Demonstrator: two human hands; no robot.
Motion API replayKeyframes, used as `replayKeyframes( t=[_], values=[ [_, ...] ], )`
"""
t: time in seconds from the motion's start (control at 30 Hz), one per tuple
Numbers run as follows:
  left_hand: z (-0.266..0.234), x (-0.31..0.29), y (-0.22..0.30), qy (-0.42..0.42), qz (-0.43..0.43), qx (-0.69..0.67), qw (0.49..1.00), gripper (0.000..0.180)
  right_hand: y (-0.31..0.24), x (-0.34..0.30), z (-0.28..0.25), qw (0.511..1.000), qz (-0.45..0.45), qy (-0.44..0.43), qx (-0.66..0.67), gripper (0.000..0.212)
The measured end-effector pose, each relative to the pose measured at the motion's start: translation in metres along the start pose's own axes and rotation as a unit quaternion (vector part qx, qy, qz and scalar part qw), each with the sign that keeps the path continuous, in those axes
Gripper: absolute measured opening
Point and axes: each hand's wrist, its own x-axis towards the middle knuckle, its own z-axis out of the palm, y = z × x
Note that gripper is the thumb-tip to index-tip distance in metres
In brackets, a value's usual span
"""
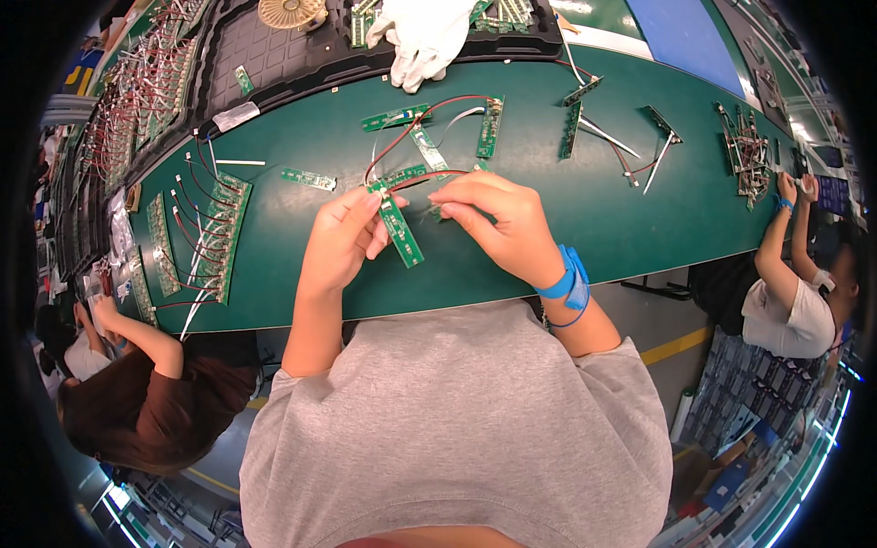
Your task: Manually assembling various electronic components and wiring onto printed circuit boards at an industrial workbench.
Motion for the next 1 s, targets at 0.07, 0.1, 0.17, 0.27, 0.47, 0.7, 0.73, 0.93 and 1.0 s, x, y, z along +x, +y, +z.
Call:
replayKeyframes(
  t=[0.07,0.1,0.17,0.27,0.47,0.7,0.73,0.93,1.0],
  values=[
    [-0.002,0.0,0.002,-0.008,-0.012,-0.038,0.999,0.024,0.003,0.001,0.002,0.999,-0.018,0.028,0.037,0.006],
    [-0.003,0.0,0.002,-0.009,-0.012,-0.039,0.999,0.024,0.004,0.002,0.002,0.999,-0.018,0.028,0.036,0.006],
    [-0.004,0.001,0.001,-0.052,-0.014,-0.111,0.992,0.021,0.005,0.002,0.003,0.993,0.058,0.014,0.105,0.008],
    [-0.003,0.002,-0.001,-0.07,-0.013,-0.136,0.988,0.022,0.001,0.003,0.008,0.987,0.078,0.009,0.137,0.012],
    [0.005,0.003,-0.001,-0.101,-0.016,-0.159,0.982,0.023,-0.007,0.003,0.013,0.983,0.091,0.042,0.152,0.008],
    [0.007,0.004,-0.003,-0.112,-0.011,-0.152,0.982,0.023,-0.011,0.003,0.016,0.984,0.078,0.068,0.147,0.008],
    [0.008,0.004,-0.003,-0.111,-0.012,-0.146,0.983,0.023,-0.011,0.003,0.016,0.986,0.074,0.069,0.134,0.008],
    [0.01,0.004,-0.002,-0.107,-0.007,-0.136,0.985,0.023,-0.012,0.002,0.017,0.989,0.071,0.071,0.111,0.007],
    [0.01,0.004,-0.003,-0.103,-0.007,-0.135,0.985,0.022,-0.011,0.002,0.018,0.989,0.069,0.071,0.108,0.007]
  ],
)
